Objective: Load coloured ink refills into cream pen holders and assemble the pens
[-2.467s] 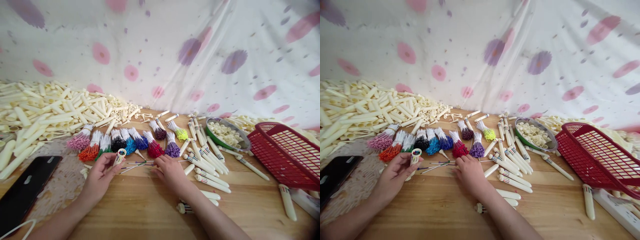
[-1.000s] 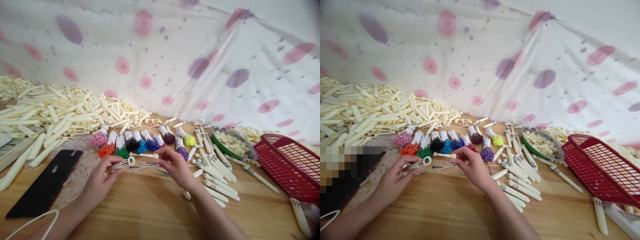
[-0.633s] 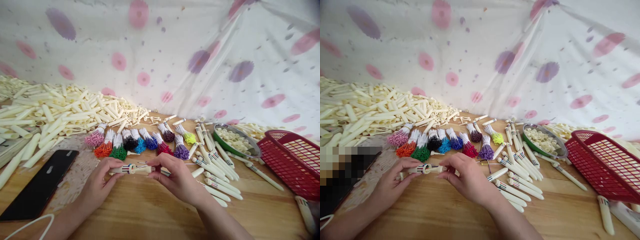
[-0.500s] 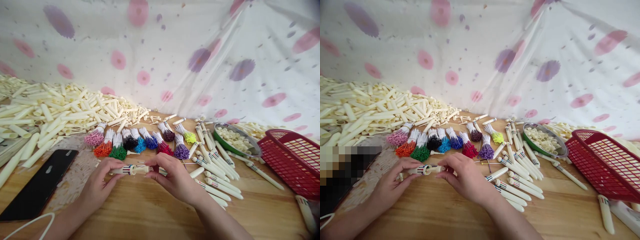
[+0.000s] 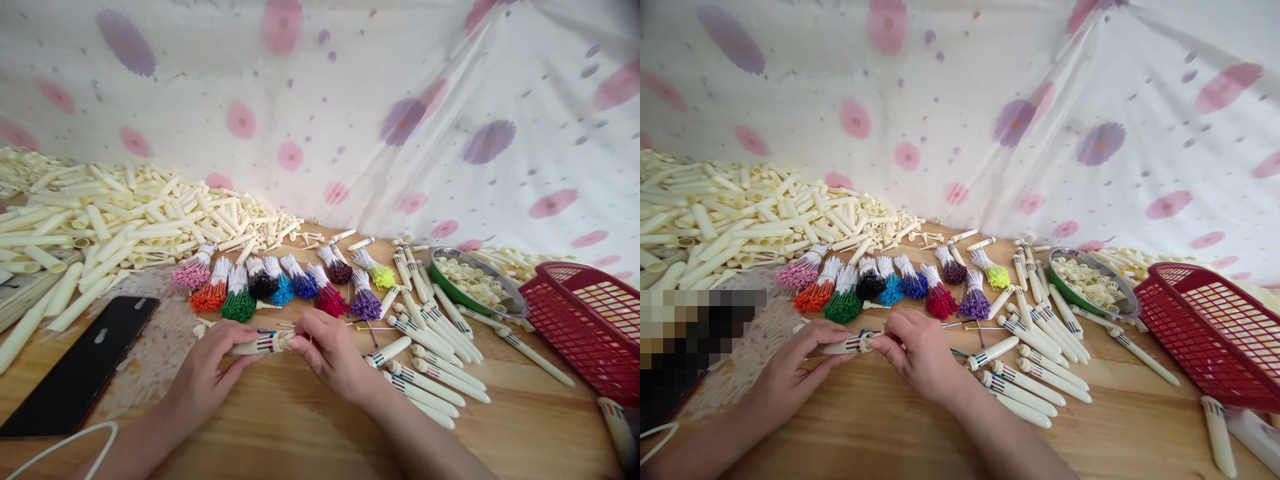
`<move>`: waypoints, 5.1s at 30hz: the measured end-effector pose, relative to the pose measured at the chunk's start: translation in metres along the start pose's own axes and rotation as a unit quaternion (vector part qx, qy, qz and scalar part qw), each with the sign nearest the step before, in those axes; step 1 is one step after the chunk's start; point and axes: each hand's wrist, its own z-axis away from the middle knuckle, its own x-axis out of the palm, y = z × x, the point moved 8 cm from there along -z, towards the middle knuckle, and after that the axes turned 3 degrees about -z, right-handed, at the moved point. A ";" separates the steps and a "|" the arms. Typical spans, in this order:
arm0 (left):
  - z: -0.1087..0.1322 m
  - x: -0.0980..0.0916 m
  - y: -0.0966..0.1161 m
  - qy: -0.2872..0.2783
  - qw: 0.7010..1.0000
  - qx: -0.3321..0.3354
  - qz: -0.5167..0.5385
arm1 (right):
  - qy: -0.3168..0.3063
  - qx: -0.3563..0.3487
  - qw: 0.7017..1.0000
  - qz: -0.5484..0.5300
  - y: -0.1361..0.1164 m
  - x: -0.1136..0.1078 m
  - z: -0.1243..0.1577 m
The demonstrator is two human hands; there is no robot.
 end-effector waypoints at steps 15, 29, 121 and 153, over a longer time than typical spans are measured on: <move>0.002 0.005 0.018 -0.008 0.993 0.075 -0.089 | 0.028 0.131 0.991 -0.017 0.021 0.016 0.006; 0.005 0.011 0.024 -0.003 0.993 0.071 -0.097 | 0.013 0.187 0.982 -0.025 0.035 0.028 0.009; 0.003 0.009 0.017 0.021 0.996 0.072 -0.051 | 0.064 -0.018 0.997 -0.049 -0.015 -0.002 0.003; 0.004 0.002 0.015 0.042 0.995 0.063 -0.062 | 0.047 -0.113 0.989 0.087 -0.032 -0.006 0.006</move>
